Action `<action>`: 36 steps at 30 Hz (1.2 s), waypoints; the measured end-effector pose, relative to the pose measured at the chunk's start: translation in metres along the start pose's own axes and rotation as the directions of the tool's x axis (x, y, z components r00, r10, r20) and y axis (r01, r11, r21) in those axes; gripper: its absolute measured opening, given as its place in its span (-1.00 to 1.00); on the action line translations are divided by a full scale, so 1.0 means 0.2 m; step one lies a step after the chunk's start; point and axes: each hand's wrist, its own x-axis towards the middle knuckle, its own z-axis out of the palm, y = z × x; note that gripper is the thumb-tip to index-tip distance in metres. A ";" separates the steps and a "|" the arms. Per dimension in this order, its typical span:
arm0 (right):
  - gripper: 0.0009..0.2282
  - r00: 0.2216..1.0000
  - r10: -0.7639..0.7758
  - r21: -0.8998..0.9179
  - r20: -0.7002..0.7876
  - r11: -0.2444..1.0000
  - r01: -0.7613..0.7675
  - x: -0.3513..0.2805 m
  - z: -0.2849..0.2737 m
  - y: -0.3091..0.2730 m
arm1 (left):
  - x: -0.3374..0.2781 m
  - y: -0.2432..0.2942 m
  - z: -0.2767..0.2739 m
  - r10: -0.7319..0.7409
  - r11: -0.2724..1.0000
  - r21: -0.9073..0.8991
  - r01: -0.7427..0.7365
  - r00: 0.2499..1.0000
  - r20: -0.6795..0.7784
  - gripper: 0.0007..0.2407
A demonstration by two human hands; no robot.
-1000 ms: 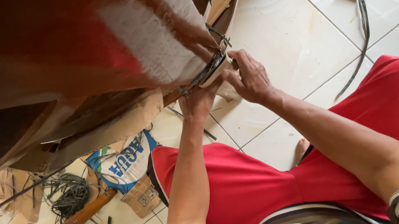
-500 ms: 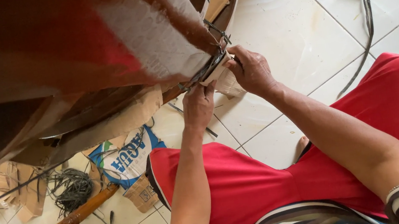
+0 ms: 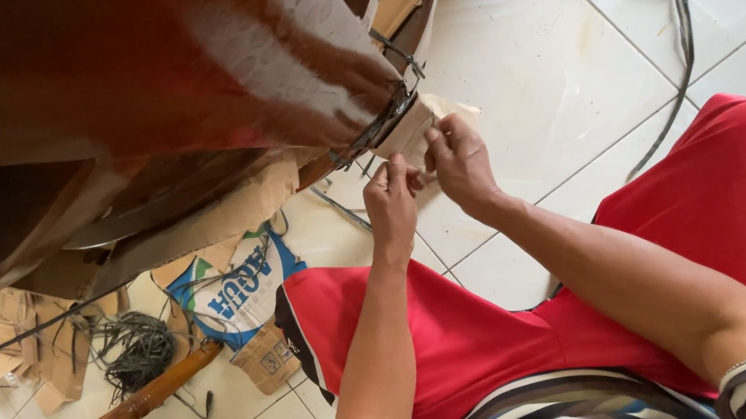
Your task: Wrapping a wooden chair leg with cardboard and securing it with plastic ties for protection.
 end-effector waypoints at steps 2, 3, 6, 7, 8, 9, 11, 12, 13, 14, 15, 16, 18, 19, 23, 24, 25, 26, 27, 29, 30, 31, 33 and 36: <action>-0.86 0.995 0.030 0.057 0.092 0.998 -0.035 -0.07 0.01 -0.09 | -0.03 0.05 -0.02 -0.074 0.996 -0.043 0.076 0.996 0.056 -0.68; -0.86 0.995 0.035 0.056 0.095 0.998 -0.041 -0.07 0.00 -0.08 | -0.03 0.04 -0.04 -0.080 0.996 -0.041 0.082 0.995 0.054 -0.68; -0.87 0.982 0.067 0.019 0.175 0.997 -0.072 -0.09 -0.02 -0.02 | -0.03 0.06 -0.07 -0.116 0.969 -0.196 0.150 0.977 0.178 -0.68; -0.88 0.981 0.058 -0.003 0.184 0.998 -0.059 -0.09 -0.01 0.01 | -0.03 0.09 -0.07 -0.132 0.958 -0.224 0.177 0.971 0.201 -0.69; -0.87 0.980 0.049 -0.024 0.192 0.999 -0.046 -0.10 -0.01 0.04 | -0.04 0.13 -0.07 -0.147 0.946 -0.251 0.203 0.963 0.224 -0.70; -0.87 0.980 0.051 -0.026 0.192 0.999 -0.046 -0.11 -0.01 0.07 | -0.02 0.08 -0.06 -0.148 0.946 -0.252 0.204 0.963 0.225 -0.70; -0.80 0.974 0.024 -0.081 0.224 0.997 -0.006 -0.11 -0.02 0.13 | 0.03 -0.02 -0.05 -0.156 0.925 -0.298 0.236 0.951 0.268 -0.72; -0.80 0.974 0.023 -0.082 0.224 0.997 -0.005 -0.14 -0.02 0.04 | 0.00 0.06 -0.04 -0.156 0.925 -0.299 0.236 0.951 0.268 -0.72; -0.80 0.970 0.017 -0.097 0.241 0.995 0.006 -0.18 -0.03 -0.05 | -0.03 0.14 -0.04 -0.136 0.891 -0.391 0.231 0.957 0.255 -0.74; -0.79 0.966 0.012 -0.112 0.257 0.994 0.018 -0.21 -0.03 -0.14 | -0.06 0.21 -0.05 -0.118 0.849 -0.478 0.223 0.964 0.240 -0.76; -0.79 0.966 0.009 -0.113 0.257 0.993 0.020 -0.18 -0.02 -0.02 | -0.03 0.12 -0.01 -0.116 0.849 -0.480 0.222 0.964 0.240 -0.76; -0.79 0.964 0.002 -0.161 0.267 0.986 0.042 -0.14 -0.02 0.10 | 0.01 0.03 0.02 -0.130 0.822 -0.516 0.239 0.962 0.240 -0.77; -0.78 0.962 -0.001 -0.214 0.273 0.975 0.061 -0.11 -0.04 0.22 | 0.05 -0.08 0.07 -0.145 0.792 -0.552 0.262 0.958 0.246 -0.77; -0.81 0.955 0.016 -0.218 0.296 0.975 0.052 -0.11 -0.05 0.23 | 0.06 -0.11 0.08 -0.143 0.811 -0.534 0.240 0.966 0.216 -0.79; -0.80 0.964 0.137 -0.366 0.227 0.929 -0.046 -0.19 -0.13 0.03 | 0.04 -0.01 0.07 -0.167 0.811 -0.539 0.227 0.973 0.159 -0.78; -0.80 0.963 0.139 -0.366 0.229 0.930 -0.047 -0.19 -0.14 0.00 | 0.04 -0.05 0.07 -0.169 0.811 -0.538 0.228 0.973 0.157 -0.78; -0.65 0.977 0.100 -0.368 0.188 0.930 -0.024 -0.17 -0.16 -0.04 | 0.06 -0.08 0.08 -0.168 0.825 -0.520 0.221 0.975 0.148 -0.78; -0.47 0.988 0.059 -0.370 0.146 0.929 -0.001 -0.16 -0.17 -0.08 | 0.08 -0.12 0.10 -0.166 0.838 -0.502 0.214 0.976 0.139 -0.78; -0.47 0.987 0.063 -0.372 0.145 0.928 -0.004 -0.15 -0.16 -0.09 | 0.07 -0.10 0.10 -0.169 0.837 -0.502 0.218 0.976 0.140 -0.78; -0.63 0.973 -0.010 -0.541 0.231 0.829 0.138 -0.13 -0.15 -0.13 | 0.05 -0.04 0.10 -0.169 0.812 -0.545 0.207 0.978 0.120 -0.80; -0.63 0.974 -0.011 -0.541 0.227 0.830 0.135 -0.12 -0.16 -0.11 | 0.04 -0.02 0.10 -0.167 0.813 -0.544 0.208 0.978 0.124 -0.80; -0.75 0.970 -0.038 -0.580 0.241 0.795 0.176 -0.10 -0.15 -0.08 | 0.03 0.00 0.09 -0.179 0.817 -0.536 0.213 0.977 0.116 -0.80; -0.86 0.965 -0.063 -0.615 0.255 0.760 0.212 -0.07 -0.15 -0.03 | 0.03 0.01 0.10 -0.192 0.823 -0.523 0.220 0.975 0.108 -0.80; -0.85 0.951 -0.024 -0.619 0.307 0.754 0.219 -0.03 -0.16 0.06 | 0.04 -0.04 0.14 -0.200 0.838 -0.503 0.212 0.977 0.080 -0.80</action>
